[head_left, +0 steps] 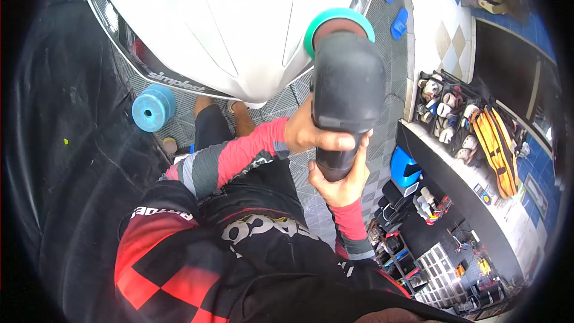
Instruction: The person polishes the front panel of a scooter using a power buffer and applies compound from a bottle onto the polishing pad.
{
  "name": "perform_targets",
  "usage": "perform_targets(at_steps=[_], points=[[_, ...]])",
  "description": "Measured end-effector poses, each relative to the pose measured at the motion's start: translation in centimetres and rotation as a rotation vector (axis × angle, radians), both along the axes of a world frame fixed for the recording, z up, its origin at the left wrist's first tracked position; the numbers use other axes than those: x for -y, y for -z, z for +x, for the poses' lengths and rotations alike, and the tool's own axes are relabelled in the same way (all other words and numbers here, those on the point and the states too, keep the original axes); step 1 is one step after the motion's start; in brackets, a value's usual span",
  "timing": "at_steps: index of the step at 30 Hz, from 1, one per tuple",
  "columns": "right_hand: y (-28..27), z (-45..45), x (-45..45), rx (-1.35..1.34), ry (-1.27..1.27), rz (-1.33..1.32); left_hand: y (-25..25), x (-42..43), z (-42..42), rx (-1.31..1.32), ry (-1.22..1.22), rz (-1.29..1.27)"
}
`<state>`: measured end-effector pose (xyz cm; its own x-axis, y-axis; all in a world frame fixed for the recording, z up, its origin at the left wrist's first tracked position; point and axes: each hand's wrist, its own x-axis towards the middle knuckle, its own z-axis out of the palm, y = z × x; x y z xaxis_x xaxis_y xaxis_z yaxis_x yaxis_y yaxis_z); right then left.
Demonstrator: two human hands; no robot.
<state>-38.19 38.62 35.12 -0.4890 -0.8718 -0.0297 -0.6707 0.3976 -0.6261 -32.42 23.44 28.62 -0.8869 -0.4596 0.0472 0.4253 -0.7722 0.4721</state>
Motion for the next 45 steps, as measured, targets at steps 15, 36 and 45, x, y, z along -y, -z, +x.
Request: perform_targets(at_steps=[15, 36, 45], points=[[1.7, -1.6, 0.0, 0.147, 0.105, 0.036, -1.4, 2.3, -0.9, 0.157, -0.020, -0.229], [1.6, -14.0, 9.2, 0.103, -0.060, -0.118, -1.0, 8.7, -11.5, 0.046, -0.258, -0.384], [5.7, -9.5, 0.8, 0.219, 0.072, -0.091, 1.8, 1.7, -7.4, 0.139, -0.061, -0.284]])
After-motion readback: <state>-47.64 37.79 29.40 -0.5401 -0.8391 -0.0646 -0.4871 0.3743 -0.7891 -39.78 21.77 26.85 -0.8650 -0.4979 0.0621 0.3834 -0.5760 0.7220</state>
